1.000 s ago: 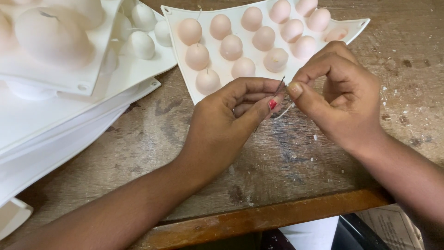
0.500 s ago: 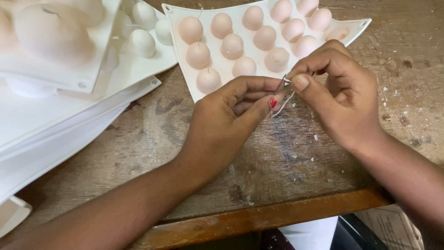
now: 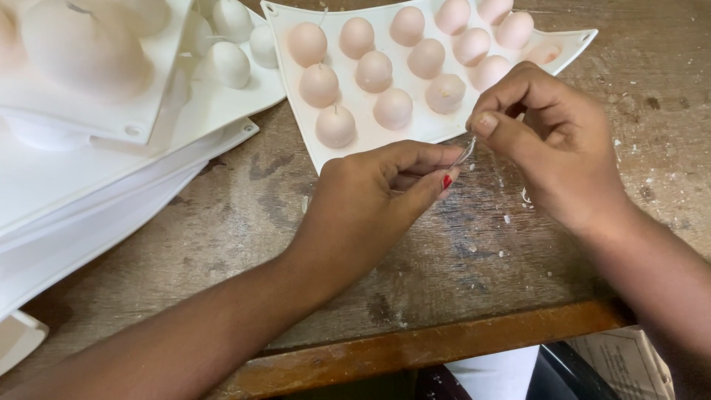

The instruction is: The recorder uses a long needle to thread cotton wicks through the base of small, egg-shaped candle molds within a larger silicone tray.

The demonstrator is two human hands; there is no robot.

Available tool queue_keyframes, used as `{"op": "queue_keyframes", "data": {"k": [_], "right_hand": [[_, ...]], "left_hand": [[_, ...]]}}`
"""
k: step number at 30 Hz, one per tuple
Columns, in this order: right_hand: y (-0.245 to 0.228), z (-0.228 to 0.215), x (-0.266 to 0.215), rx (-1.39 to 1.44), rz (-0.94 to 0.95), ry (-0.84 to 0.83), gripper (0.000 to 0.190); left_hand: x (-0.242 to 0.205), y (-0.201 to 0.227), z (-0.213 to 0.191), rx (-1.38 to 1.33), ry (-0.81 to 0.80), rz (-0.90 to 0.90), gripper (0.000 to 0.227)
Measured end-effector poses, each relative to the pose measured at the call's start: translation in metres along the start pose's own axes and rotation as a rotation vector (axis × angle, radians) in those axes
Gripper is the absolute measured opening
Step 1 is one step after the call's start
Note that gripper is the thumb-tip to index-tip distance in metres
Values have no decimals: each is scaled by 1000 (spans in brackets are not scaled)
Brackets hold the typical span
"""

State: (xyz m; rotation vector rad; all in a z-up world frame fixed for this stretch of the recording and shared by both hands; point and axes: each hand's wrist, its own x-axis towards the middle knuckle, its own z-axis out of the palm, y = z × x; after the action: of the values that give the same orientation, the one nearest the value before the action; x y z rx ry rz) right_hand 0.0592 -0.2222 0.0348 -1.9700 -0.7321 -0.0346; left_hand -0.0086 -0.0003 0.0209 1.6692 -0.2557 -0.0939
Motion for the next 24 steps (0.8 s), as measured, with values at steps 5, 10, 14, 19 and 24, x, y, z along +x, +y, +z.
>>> {"op": "queue_keyframes", "data": {"k": [5,10,14,19,24], "right_hand": [[-7,-7,12,-41,-73,9,8],[0,-8,9,-427,-717,-160,12],[4,-3,-9,-909,-904,-265,18],[13,-1,1,-959,-955,-218,16],[11,-18,12,-216,-606,34,13]], "left_hand": [[3,-5,0,22,-9,-8,29],[12,-19,-4,-182,-6,-68,29],[17,-25,-7,-453,0,-188,29],[22,-19,-17,-502,21,-318,30],[38,2,-64,-50,215,41,32]]}}
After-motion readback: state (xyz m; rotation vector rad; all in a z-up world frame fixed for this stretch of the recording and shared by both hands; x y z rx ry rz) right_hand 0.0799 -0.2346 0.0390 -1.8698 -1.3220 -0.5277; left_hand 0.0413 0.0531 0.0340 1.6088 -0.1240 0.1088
